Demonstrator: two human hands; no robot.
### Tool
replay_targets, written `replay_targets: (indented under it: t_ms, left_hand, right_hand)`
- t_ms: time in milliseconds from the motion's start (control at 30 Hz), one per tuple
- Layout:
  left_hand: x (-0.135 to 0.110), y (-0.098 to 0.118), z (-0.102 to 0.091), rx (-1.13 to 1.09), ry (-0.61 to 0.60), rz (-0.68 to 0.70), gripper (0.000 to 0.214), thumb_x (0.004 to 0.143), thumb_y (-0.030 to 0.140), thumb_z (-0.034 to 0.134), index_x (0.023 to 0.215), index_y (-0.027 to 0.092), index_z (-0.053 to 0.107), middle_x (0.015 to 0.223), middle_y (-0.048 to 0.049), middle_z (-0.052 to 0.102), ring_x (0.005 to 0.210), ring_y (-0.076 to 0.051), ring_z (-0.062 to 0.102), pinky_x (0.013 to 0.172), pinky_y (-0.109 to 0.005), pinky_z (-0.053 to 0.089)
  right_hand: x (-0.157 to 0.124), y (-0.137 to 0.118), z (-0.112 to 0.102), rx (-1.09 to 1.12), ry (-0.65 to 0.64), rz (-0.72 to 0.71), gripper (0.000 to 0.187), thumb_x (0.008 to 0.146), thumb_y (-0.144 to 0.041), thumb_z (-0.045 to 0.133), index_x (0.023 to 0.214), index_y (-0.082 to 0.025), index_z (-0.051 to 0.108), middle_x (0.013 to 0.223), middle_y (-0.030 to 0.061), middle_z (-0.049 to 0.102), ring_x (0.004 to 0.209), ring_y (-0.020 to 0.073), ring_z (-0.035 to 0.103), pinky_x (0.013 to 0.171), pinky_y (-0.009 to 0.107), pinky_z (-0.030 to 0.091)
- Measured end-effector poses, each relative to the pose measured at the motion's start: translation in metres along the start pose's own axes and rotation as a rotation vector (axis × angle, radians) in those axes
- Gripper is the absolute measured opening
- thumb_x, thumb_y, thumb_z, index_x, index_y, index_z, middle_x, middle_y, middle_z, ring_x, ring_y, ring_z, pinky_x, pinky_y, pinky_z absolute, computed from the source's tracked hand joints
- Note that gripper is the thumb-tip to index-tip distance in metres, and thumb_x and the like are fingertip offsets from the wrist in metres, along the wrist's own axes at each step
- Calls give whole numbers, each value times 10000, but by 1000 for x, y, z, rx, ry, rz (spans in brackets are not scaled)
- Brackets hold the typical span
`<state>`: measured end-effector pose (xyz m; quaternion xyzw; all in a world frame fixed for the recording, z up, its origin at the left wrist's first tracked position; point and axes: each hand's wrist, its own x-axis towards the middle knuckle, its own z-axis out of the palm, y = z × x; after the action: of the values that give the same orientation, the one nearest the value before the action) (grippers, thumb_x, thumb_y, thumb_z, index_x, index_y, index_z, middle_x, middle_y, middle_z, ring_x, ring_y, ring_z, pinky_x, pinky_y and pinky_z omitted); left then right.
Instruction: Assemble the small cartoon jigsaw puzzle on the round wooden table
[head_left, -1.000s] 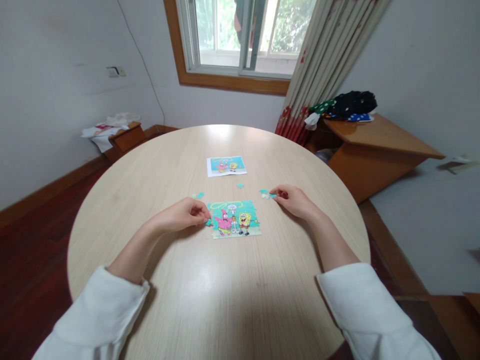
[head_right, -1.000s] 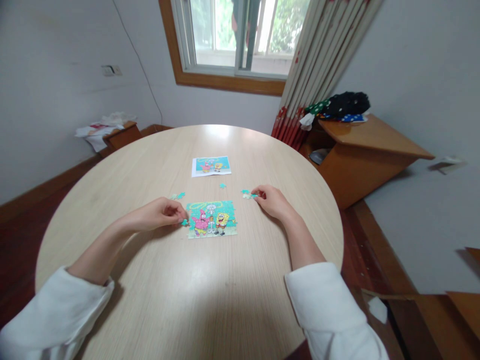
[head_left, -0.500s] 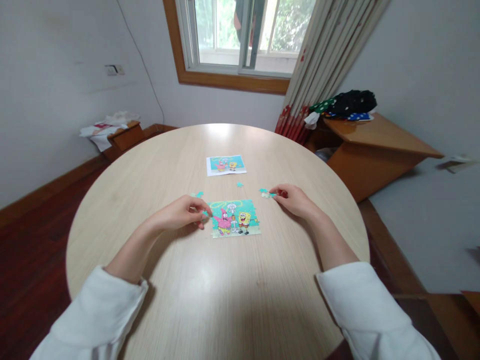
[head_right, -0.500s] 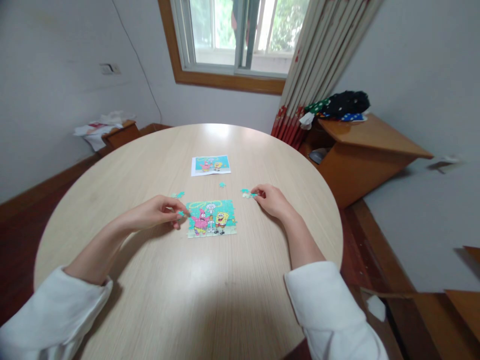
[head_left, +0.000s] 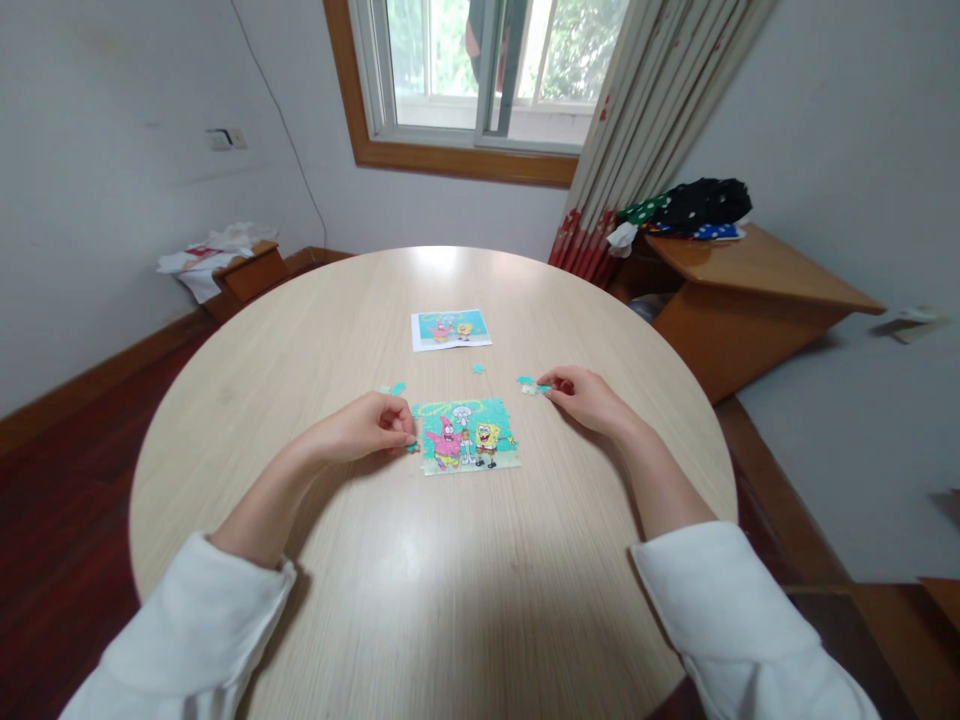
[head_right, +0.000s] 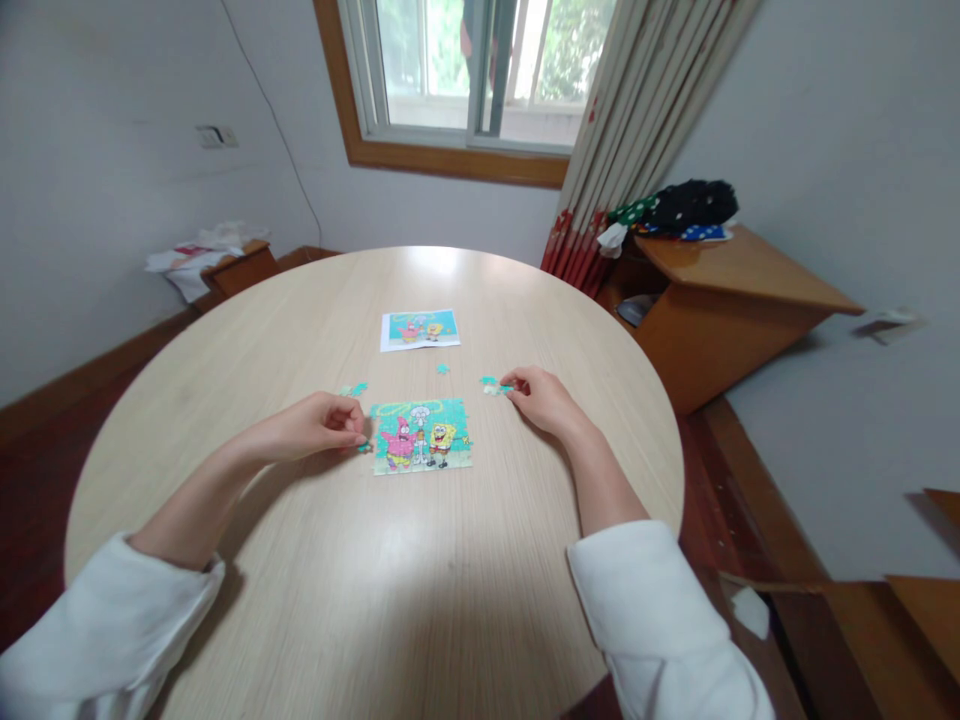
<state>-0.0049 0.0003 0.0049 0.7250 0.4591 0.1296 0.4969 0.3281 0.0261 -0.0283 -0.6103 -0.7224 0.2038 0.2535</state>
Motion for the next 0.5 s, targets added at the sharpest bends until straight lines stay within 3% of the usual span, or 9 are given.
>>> replay_targets:
  t_ms: [333, 400, 500]
  left_hand:
    - [0, 1, -1, 26, 7, -5, 199, 706, 321, 583, 776, 158, 674, 649, -11, 632, 601, -118, 538, 572, -239, 387]
    - [1, -1, -3, 2, 108, -10, 192, 699, 322, 591, 755, 156, 670, 656, -19, 643, 608, -123, 548, 578, -240, 396]
    - [4, -6, -10, -83, 416, -43, 190, 677, 330, 620, 739, 151, 634, 653, -28, 644, 592, -129, 556, 552, -239, 399]
  right_hand:
    - [-1, -2, -1, -9, -3, 3, 201, 771, -213, 546, 902, -168, 691, 740, 30, 615, 645, 135, 505, 636, 256, 402]
    - [-1, -1, -1, -9, -1, 5, 200, 771, -217, 548, 901, -169, 692, 741, 30, 617, 647, 135, 508, 635, 255, 403]
    - [0, 0, 0, -11, -1, -2, 197, 770, -227, 552, 895, -175, 695, 734, 29, 617, 646, 137, 512, 625, 253, 405]
